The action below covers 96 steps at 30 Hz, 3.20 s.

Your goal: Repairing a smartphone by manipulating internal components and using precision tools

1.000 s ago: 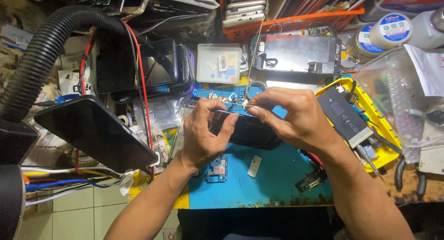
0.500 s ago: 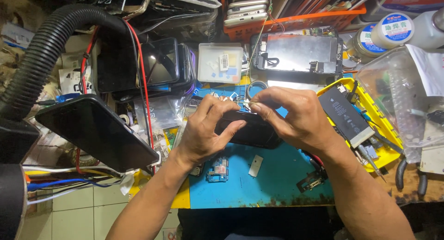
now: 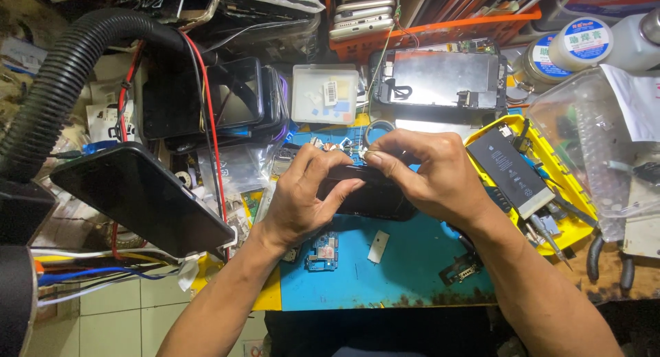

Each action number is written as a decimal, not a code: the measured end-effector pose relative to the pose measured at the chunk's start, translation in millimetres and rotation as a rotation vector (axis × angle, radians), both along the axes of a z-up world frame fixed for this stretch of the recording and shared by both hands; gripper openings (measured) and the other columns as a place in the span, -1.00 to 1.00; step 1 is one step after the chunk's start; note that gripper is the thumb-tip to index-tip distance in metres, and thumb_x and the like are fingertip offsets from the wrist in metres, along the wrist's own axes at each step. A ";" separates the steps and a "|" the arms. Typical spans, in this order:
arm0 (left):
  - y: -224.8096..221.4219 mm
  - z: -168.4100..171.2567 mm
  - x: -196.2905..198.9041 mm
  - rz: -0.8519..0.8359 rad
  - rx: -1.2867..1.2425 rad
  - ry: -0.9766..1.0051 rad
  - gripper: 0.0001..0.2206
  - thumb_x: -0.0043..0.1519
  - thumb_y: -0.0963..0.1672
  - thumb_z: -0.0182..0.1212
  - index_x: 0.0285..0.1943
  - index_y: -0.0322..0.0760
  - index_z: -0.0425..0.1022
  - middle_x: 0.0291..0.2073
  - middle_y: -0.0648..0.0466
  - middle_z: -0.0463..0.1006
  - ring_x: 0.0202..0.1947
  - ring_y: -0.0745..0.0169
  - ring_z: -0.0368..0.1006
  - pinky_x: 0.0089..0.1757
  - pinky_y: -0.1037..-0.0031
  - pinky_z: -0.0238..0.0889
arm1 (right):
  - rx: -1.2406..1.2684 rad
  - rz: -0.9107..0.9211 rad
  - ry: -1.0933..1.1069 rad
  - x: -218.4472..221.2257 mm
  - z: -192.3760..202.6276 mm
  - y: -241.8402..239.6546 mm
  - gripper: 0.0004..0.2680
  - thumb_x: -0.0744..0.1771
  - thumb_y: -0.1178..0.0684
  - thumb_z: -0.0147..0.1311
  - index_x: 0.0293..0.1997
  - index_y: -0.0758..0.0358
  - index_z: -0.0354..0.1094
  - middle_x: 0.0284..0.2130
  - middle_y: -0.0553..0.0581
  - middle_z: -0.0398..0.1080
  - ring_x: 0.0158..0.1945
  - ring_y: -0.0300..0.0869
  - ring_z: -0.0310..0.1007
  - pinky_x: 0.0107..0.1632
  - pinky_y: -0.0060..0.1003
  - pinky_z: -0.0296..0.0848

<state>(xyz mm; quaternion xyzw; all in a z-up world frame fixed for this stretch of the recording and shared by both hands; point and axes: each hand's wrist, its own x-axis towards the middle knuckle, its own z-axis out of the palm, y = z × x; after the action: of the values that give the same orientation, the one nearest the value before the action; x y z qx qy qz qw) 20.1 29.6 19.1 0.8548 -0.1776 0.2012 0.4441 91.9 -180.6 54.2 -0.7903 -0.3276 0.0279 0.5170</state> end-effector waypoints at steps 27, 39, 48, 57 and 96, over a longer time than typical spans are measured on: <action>-0.6 16.5 2.7 -0.288 -0.025 0.343 -0.66 0.19 -0.20 0.38 0.06 -0.34 0.34 -0.12 -0.31 0.55 0.01 -0.46 0.53 -0.03 -0.08 0.44 | -0.199 0.127 0.089 -16.9 17.5 -13.7 -0.90 0.28 0.19 0.20 -0.18 0.23 0.58 -0.36 0.28 0.59 -0.29 0.14 0.61 -0.23 -0.03 0.56; -11.0 4.6 3.5 -0.356 0.058 0.392 -0.66 0.21 -0.13 0.39 0.06 -0.31 0.35 -0.11 -0.29 0.54 0.02 -0.42 0.54 -0.02 -0.08 0.44 | -0.236 0.035 0.143 -22.7 1.8 -35.9 -0.89 0.31 0.19 0.17 -0.14 0.27 0.59 -0.48 0.26 0.59 -0.41 0.06 0.65 -0.29 -0.07 0.57; -19.2 -11.6 6.9 -0.258 0.365 0.342 -0.61 0.26 0.02 0.34 0.15 -0.21 0.43 -0.08 -0.17 0.42 -0.05 -0.25 0.54 -0.10 0.09 0.48 | -0.423 -0.204 -0.190 -12.9 -41.2 -66.6 -0.92 0.33 0.19 0.21 -0.14 0.17 0.57 -0.41 0.13 0.55 -0.32 0.00 0.60 -0.25 -0.19 0.53; -23.4 -22.5 3.8 -0.165 0.560 0.169 -0.59 0.29 0.08 0.25 0.18 -0.17 0.50 -0.06 -0.07 0.45 0.04 0.01 0.36 -0.05 0.27 0.34 | -0.404 -0.294 -0.325 -43.1 -37.5 -76.5 -0.89 0.35 0.20 0.20 -0.08 0.11 0.56 -0.32 0.07 0.51 -0.30 -0.09 0.56 -0.24 -0.25 0.52; -22.5 -14.9 -25.0 -0.492 0.628 -0.110 -0.78 0.37 -0.11 0.12 0.05 -0.38 0.49 -0.19 -0.01 0.48 -0.24 -0.04 0.38 -0.25 0.17 0.28 | -0.562 -0.188 -0.586 -99.1 -45.4 -53.5 -0.86 0.36 0.03 0.27 -0.32 0.16 0.41 -0.31 0.04 0.51 -0.32 -0.06 0.49 -0.27 -0.21 0.45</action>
<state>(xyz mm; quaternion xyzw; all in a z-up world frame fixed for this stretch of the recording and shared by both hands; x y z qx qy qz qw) -4.9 7.1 4.2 0.8689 -0.4534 0.0702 0.1860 -7.2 -234.0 8.8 -0.9016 -0.3670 -0.1573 0.1664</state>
